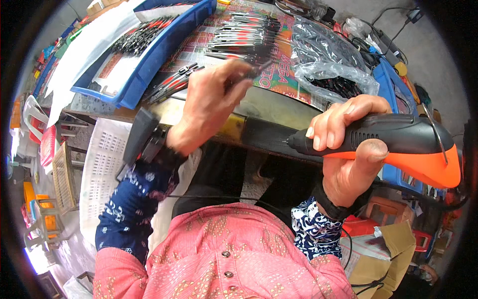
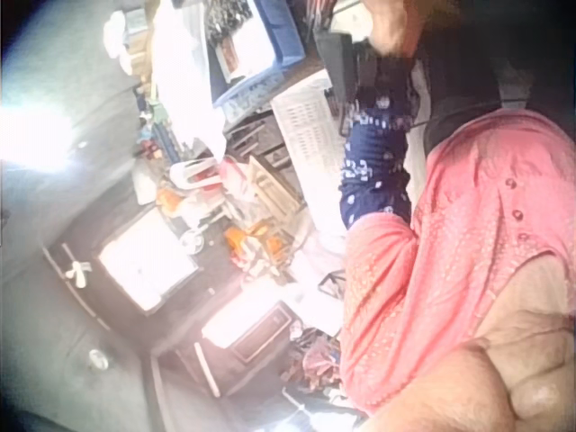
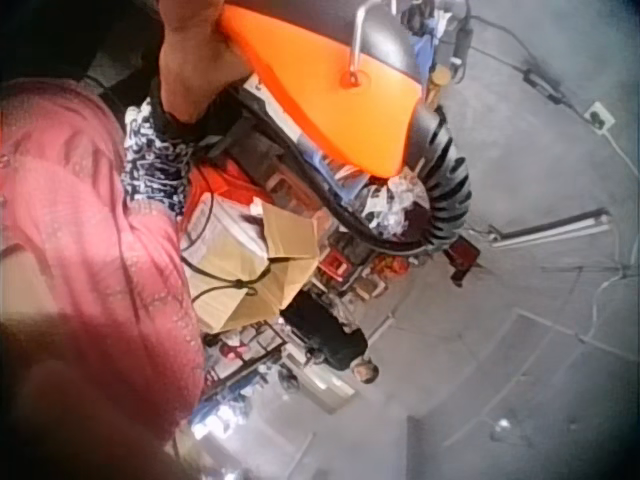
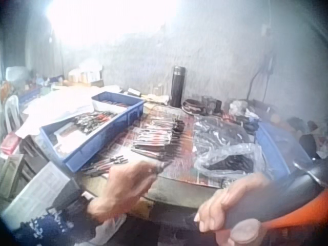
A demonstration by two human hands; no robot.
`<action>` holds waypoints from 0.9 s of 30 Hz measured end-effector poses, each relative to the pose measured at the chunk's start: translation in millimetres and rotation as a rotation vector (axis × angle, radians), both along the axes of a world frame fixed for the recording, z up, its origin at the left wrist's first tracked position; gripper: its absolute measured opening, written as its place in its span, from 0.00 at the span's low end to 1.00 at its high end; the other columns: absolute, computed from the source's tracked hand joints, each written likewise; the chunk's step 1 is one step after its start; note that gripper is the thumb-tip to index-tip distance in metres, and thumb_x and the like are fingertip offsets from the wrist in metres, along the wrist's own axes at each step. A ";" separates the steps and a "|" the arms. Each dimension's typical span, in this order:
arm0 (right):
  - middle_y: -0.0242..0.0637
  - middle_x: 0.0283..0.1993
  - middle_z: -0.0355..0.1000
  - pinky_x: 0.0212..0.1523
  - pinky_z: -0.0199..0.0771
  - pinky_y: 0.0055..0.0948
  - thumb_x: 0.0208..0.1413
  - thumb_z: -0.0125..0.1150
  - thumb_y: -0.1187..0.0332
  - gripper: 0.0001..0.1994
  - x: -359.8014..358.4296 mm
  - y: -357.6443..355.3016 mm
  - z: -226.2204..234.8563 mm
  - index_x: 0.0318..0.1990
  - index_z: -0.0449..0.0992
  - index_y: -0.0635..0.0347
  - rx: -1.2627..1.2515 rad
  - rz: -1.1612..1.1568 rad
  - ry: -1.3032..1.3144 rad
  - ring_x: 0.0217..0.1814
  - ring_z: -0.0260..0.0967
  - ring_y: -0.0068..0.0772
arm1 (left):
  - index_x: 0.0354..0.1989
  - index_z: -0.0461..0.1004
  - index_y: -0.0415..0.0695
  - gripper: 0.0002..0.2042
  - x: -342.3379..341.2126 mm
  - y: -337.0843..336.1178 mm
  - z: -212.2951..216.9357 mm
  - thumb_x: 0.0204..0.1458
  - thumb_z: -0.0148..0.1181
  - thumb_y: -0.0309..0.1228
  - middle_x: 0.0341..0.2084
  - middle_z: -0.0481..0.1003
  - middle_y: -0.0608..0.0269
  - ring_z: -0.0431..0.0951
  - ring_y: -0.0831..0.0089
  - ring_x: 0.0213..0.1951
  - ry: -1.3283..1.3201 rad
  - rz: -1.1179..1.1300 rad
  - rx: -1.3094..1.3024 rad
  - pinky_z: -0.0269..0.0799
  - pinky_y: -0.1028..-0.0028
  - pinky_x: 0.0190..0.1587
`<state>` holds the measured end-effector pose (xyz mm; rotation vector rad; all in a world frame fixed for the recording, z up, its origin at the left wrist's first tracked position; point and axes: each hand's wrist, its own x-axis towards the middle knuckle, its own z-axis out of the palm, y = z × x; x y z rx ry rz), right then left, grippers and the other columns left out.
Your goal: The person uses a soldering iron to apply heat to small black components with red bands, then places each finished component into a white basket. The person repeats this cycle multiple times, picking up new components from the table and depositing completed ones into the basket.
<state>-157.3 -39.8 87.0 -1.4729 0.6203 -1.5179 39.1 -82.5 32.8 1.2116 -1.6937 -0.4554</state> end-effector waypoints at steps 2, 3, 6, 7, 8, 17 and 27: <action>0.29 0.21 0.61 0.29 0.65 0.27 0.45 0.61 0.38 0.31 1.1 0.7 0.2 0.38 0.62 0.58 -0.017 0.001 0.008 0.21 0.61 0.24 | 0.40 0.72 0.37 0.08 -3.5 29.6 -1.2 0.52 0.57 0.23 0.20 0.72 0.67 0.69 0.86 0.19 0.274 -0.055 0.281 0.64 0.84 0.18; 0.29 0.21 0.61 0.29 0.65 0.27 0.45 0.61 0.38 0.31 1.5 1.3 0.3 0.38 0.62 0.58 -0.005 0.006 0.007 0.21 0.61 0.24 | 0.41 0.71 0.38 0.09 -5.0 42.4 -2.1 0.52 0.57 0.23 0.22 0.72 0.66 0.69 0.86 0.19 0.410 -0.096 0.402 0.63 0.85 0.18; 0.29 0.21 0.61 0.29 0.65 0.27 0.43 0.61 0.37 0.32 3.0 1.8 1.5 0.38 0.63 0.58 -0.021 0.035 0.033 0.21 0.61 0.24 | 0.44 0.67 0.40 0.11 -7.8 69.7 -6.5 0.53 0.57 0.26 0.27 0.73 0.65 0.69 0.85 0.20 0.563 -0.105 0.649 0.60 0.87 0.17; 0.29 0.21 0.61 0.29 0.65 0.27 0.43 0.61 0.37 0.32 3.6 2.0 2.0 0.38 0.63 0.58 -0.014 0.049 0.038 0.21 0.61 0.24 | 0.43 0.67 0.40 0.11 -9.9 76.1 -8.4 0.53 0.57 0.27 0.27 0.73 0.64 0.69 0.85 0.21 0.628 -0.122 0.685 0.60 0.87 0.18; 0.29 0.21 0.61 0.29 0.65 0.27 0.43 0.60 0.36 0.32 4.4 2.2 2.8 0.38 0.63 0.58 -0.028 0.048 0.046 0.21 0.61 0.24 | 0.43 0.67 0.40 0.10 -11.4 81.8 -9.8 0.54 0.57 0.27 0.27 0.74 0.64 0.69 0.85 0.21 0.681 -0.153 0.694 0.60 0.88 0.18; 0.29 0.21 0.61 0.29 0.65 0.27 0.43 0.59 0.35 0.33 14.1 8.6 5.4 0.38 0.63 0.58 -0.061 0.006 0.099 0.21 0.62 0.24 | 0.37 0.68 0.41 0.06 -26.4 89.5 -23.8 0.55 0.55 0.27 0.28 0.75 0.62 0.70 0.82 0.21 0.966 -0.168 0.945 0.61 0.85 0.19; 0.29 0.21 0.60 0.29 0.65 0.28 0.43 0.57 0.33 0.34 23.6 4.6 1.0 0.39 0.63 0.59 -0.052 0.067 0.079 0.21 0.61 0.24 | 0.32 0.69 0.41 0.04 -37.8 87.8 -31.6 0.54 0.57 0.28 0.25 0.75 0.62 0.69 0.83 0.20 1.050 -0.126 0.951 0.60 0.85 0.17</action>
